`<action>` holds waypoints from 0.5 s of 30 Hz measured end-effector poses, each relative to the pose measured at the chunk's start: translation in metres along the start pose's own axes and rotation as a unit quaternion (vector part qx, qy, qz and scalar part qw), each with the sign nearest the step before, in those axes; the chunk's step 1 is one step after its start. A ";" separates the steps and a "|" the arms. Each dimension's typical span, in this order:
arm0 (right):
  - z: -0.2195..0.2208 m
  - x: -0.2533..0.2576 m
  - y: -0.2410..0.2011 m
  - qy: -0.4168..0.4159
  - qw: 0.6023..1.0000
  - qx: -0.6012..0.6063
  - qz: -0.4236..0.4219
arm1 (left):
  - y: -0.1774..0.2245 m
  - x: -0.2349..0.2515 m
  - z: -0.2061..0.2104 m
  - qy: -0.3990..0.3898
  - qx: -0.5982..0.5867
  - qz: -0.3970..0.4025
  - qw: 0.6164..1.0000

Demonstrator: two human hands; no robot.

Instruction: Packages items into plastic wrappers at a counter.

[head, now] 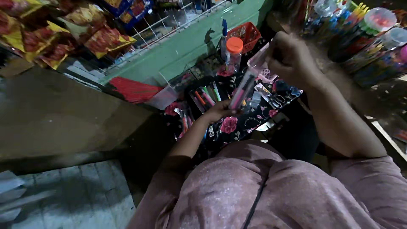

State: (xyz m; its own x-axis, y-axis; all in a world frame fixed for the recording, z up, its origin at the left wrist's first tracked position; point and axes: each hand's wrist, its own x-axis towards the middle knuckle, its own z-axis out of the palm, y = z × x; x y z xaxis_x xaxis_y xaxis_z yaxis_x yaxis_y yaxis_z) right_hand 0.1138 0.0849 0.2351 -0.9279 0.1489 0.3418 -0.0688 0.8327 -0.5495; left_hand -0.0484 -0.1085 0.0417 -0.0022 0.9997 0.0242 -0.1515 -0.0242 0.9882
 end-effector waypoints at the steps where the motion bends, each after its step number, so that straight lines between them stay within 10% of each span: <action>1: -0.002 0.000 0.008 0.007 1.000 0.014 0.016 | 0.000 0.000 0.001 0.011 -0.033 -0.006 0.999; 15: 0.022 -0.054 0.076 0.069 0.983 0.094 0.145 | -0.001 0.001 0.017 0.363 -0.322 -0.135 0.864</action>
State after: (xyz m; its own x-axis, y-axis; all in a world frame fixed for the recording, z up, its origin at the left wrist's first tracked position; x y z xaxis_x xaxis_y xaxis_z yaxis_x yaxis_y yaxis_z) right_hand 0.1507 0.1280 0.1576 -0.8604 0.4475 0.2436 0.1128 0.6335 -0.7655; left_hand -0.0312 -0.1077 0.0430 -0.4640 0.7125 -0.5263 -0.7615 -0.0173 0.6480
